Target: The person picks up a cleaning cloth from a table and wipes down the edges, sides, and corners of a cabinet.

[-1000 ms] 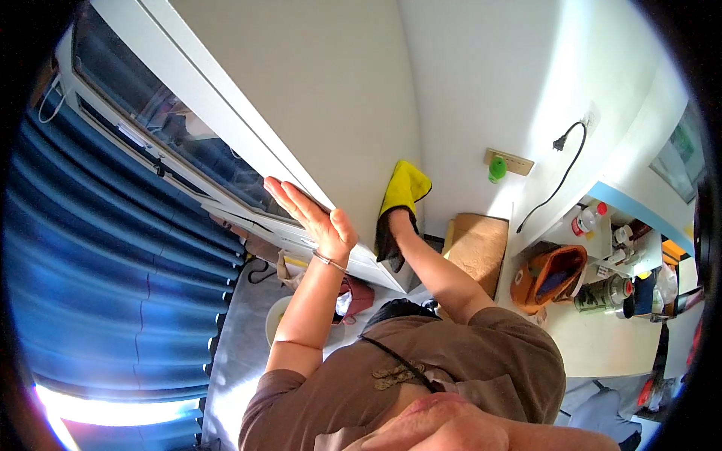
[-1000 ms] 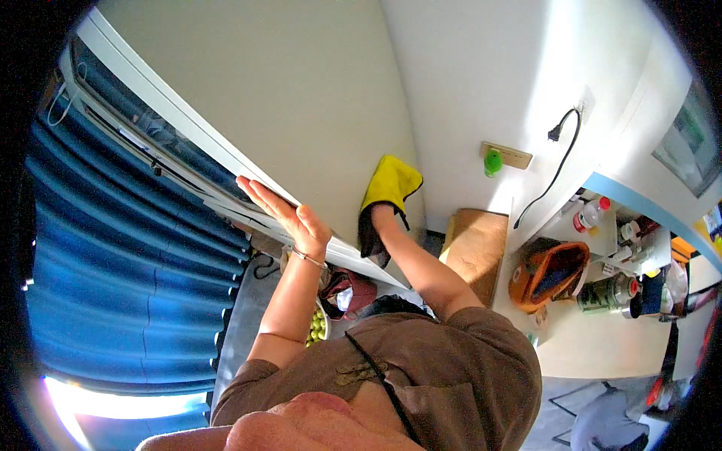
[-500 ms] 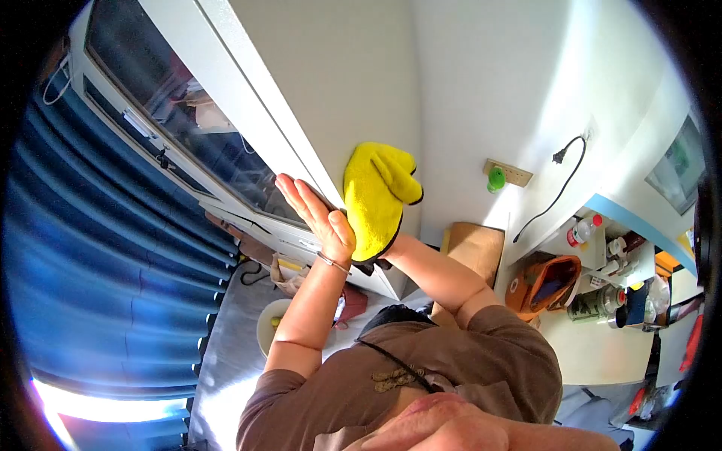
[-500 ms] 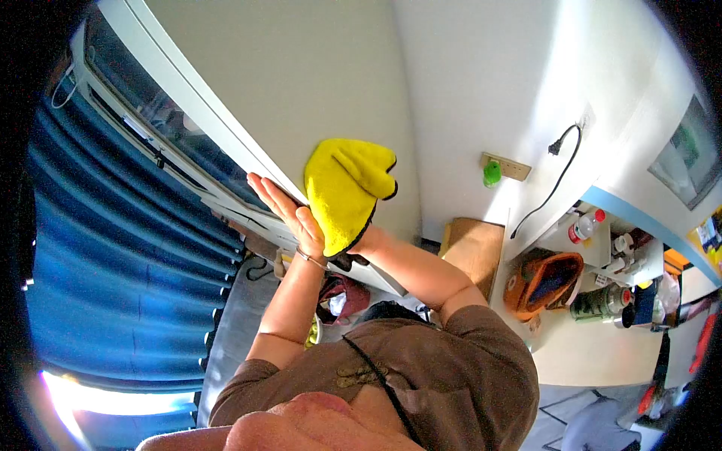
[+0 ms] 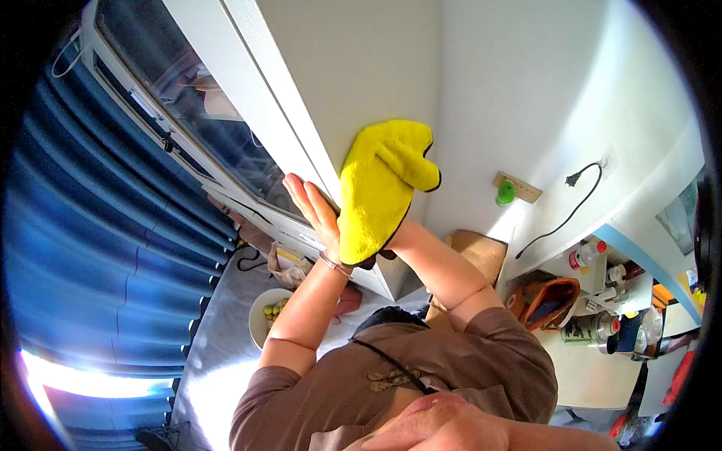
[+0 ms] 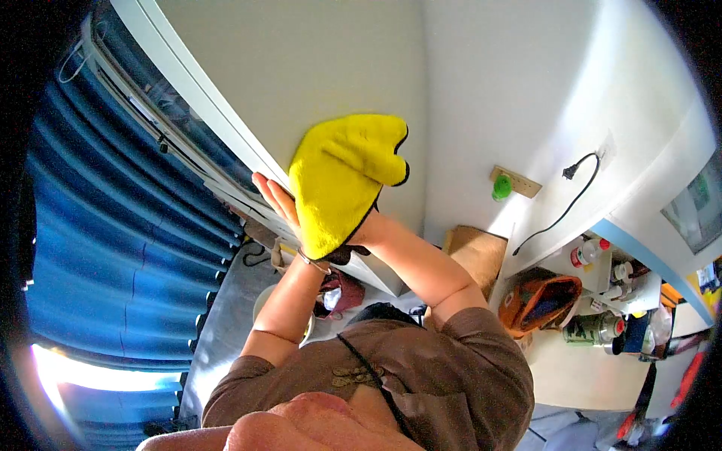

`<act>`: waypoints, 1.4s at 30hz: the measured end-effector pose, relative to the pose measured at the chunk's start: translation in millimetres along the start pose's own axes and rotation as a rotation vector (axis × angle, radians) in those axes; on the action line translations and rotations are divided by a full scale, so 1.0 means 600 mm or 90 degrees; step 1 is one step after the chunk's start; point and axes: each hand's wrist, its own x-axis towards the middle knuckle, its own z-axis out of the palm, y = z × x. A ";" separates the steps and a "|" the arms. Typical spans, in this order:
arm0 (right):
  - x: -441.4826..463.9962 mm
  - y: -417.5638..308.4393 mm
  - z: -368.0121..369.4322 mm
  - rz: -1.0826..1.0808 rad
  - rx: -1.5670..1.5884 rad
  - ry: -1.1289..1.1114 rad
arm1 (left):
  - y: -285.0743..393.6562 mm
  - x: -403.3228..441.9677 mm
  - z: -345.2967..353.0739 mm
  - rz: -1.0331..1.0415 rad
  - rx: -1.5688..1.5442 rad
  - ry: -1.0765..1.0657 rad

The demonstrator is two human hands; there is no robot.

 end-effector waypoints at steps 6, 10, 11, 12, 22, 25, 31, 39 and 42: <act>-0.026 0.018 0.002 0.055 0.033 -0.016 | 0.016 0.006 -0.010 0.023 -0.028 -0.018; -0.059 0.086 0.032 0.095 0.034 0.003 | 0.016 0.006 -0.019 0.026 -0.052 -0.048; -0.089 0.136 0.063 0.169 0.127 0.046 | 0.024 0.011 -0.020 0.031 -0.059 -0.047; -0.102 0.166 0.079 0.242 0.219 0.089 | 0.028 0.015 -0.020 0.035 -0.067 -0.046; -0.055 0.346 -0.035 0.530 0.312 0.361 | 0.034 0.016 -0.011 0.033 -0.082 -0.019; -0.037 0.388 -0.056 0.570 0.365 0.459 | 0.035 0.017 -0.012 0.029 -0.068 -0.033; -0.040 0.420 -0.065 0.614 0.430 0.547 | 0.032 0.015 -0.011 0.024 -0.065 -0.032; -0.088 0.365 -0.021 0.679 0.557 0.593 | 0.033 0.020 -0.015 0.038 -0.062 -0.040; -0.116 0.325 0.002 0.695 0.620 0.613 | 0.029 0.020 -0.015 0.056 -0.068 -0.034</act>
